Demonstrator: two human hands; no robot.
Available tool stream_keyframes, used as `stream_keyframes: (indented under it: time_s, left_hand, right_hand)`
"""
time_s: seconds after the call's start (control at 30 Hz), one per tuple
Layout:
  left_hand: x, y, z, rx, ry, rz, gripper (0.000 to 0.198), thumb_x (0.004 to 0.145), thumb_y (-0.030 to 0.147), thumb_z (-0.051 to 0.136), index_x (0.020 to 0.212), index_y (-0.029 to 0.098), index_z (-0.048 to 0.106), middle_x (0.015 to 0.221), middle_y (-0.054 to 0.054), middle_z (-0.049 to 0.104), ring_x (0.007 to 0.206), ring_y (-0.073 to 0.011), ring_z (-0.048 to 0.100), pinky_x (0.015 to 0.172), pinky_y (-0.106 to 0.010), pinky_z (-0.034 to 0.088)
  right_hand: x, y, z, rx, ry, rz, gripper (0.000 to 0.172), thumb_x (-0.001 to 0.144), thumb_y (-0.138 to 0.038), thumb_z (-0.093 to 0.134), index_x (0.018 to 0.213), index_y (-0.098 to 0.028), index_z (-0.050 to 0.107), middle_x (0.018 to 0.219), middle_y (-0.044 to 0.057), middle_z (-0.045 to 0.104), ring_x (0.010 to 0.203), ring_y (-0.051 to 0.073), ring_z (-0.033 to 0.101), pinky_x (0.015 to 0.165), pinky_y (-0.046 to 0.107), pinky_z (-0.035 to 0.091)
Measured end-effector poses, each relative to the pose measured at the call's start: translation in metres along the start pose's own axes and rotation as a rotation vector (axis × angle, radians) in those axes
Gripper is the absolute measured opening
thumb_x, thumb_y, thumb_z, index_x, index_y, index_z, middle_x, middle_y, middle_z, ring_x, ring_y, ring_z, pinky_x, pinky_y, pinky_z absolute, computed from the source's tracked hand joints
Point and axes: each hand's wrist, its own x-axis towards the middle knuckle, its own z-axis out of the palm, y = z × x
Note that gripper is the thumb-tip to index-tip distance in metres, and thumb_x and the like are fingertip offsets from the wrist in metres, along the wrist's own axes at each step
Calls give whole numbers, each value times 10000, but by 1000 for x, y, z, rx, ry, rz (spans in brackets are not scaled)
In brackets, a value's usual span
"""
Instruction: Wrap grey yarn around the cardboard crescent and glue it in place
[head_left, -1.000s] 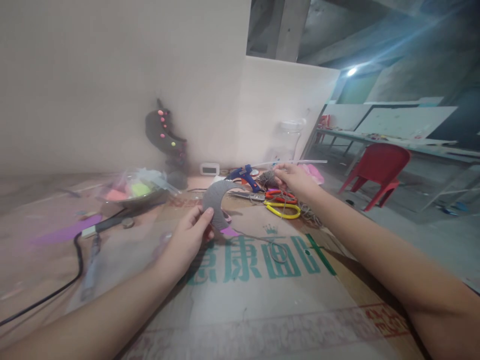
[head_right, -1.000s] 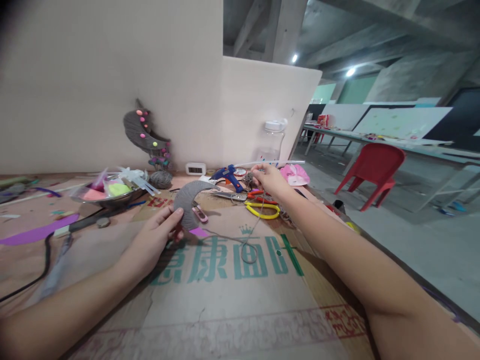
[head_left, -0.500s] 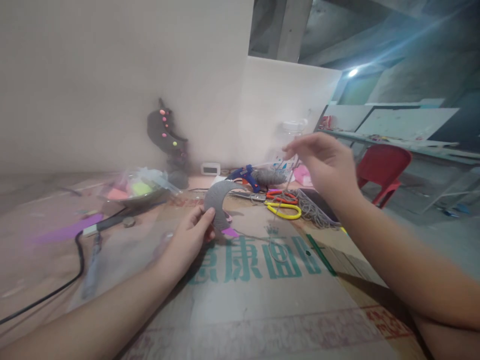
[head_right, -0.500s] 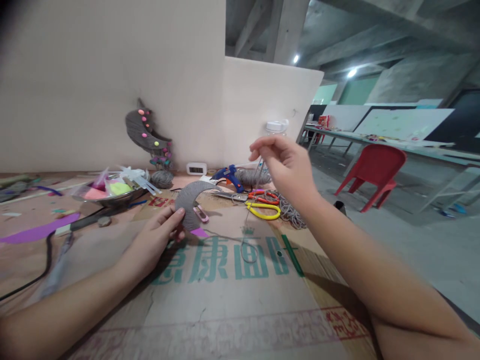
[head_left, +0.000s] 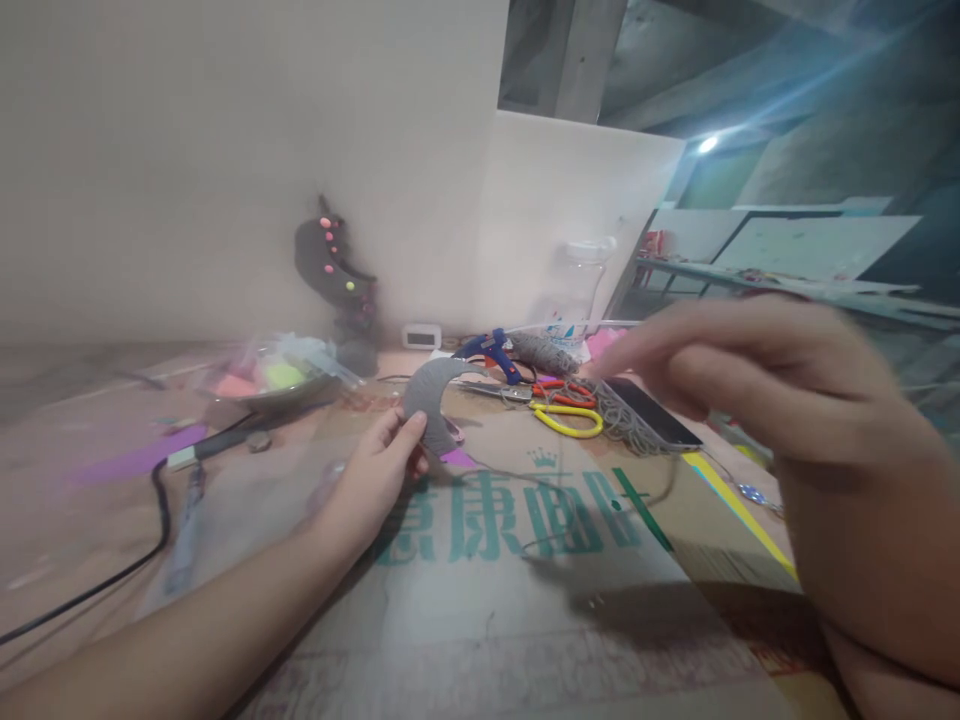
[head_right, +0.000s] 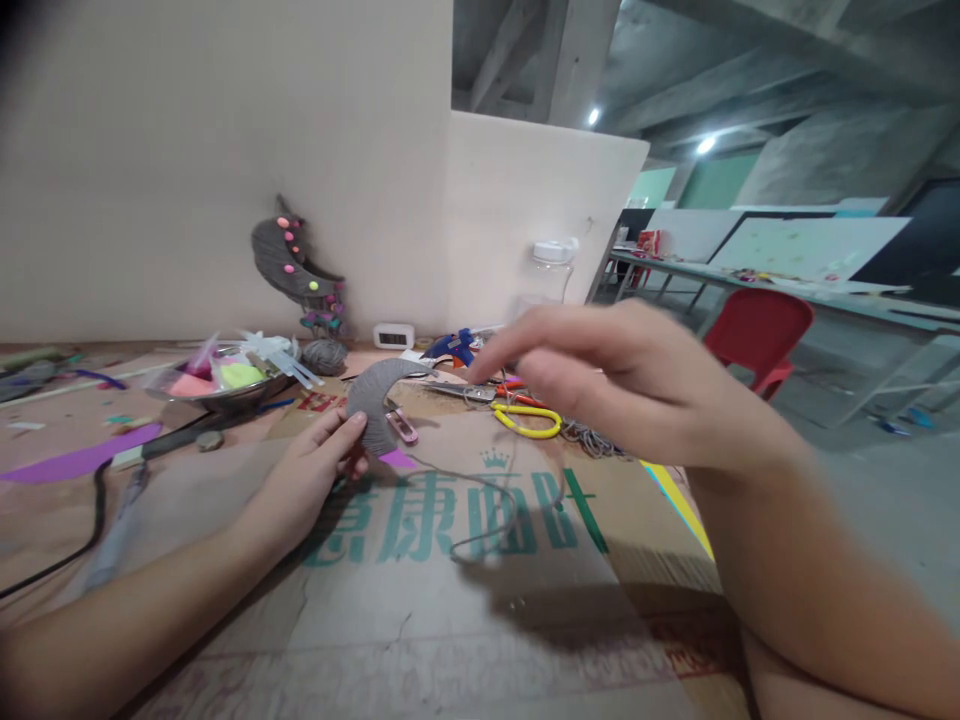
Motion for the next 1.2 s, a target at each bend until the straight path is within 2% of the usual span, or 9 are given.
stream_keyframes:
  time_s: [0.07,0.17,0.23,0.33,0.43,0.6,0.87,1.07,1.2]
  left_hand:
    - [0,0,0,-6,13,6,298,794,465,591,801,170,553,609,45,533,518,-83,470,499,-182,349]
    - [1,-2,1,-32,22,-22,314,777,485,596,800,179,531,573,59,510,486,-80,470,474,-178,341]
    - [2,-4,1,-71,32,-40,342,749,509,615,795,189,506,553,73,485,461,-77,456,450,-176,335]
    - [4,-7,1,-80,30,-37,372,738,534,618,799,189,495,565,72,492,468,-74,466,448,-171,354]
    - [5,-8,1,-49,20,-38,363,767,529,593,772,185,480,573,60,510,482,-71,482,463,-165,369]
    - [6,-9,0,-69,18,-50,355,761,521,602,743,189,477,556,61,510,467,-72,479,463,-173,370]
    - [6,-10,1,-83,31,-36,336,767,503,593,800,179,507,560,61,519,468,-73,479,463,-176,374]
    - [5,-6,1,-90,35,-47,320,773,485,593,798,179,504,550,60,521,461,-72,477,466,-176,370]
    - [5,-9,0,-90,9,-24,280,805,450,573,814,178,507,579,53,533,468,-70,479,467,-175,368]
  right_hand:
    - [9,8,4,-102,-310,19,247,915,-368,506,993,-304,731,771,-20,710,611,125,622,547,250,457]
    - [22,37,24,-264,-411,186,364,926,-480,455,906,-247,734,780,6,714,654,153,625,598,261,442]
    - [26,67,43,-382,-423,308,409,930,-506,433,850,-230,724,757,16,712,642,163,616,575,259,413]
    - [29,115,73,-375,-338,484,296,894,-434,536,1009,-226,712,993,42,738,850,198,658,693,253,441]
    - [36,156,96,-352,-297,570,334,899,-366,539,1140,-177,674,1127,82,711,977,219,656,796,265,458]
    - [58,189,123,-266,-246,694,358,909,-363,554,1174,-139,644,1141,101,693,1009,229,646,858,310,481]
    - [73,196,155,-70,-186,813,346,925,-338,573,1220,-158,560,1211,86,589,1021,212,614,850,421,535]
    - [72,161,134,37,-10,763,253,918,-349,544,911,-113,634,756,92,712,678,176,671,663,281,539]
    - [60,124,111,104,52,689,212,891,-326,557,856,-139,651,743,92,725,708,187,686,687,277,551]
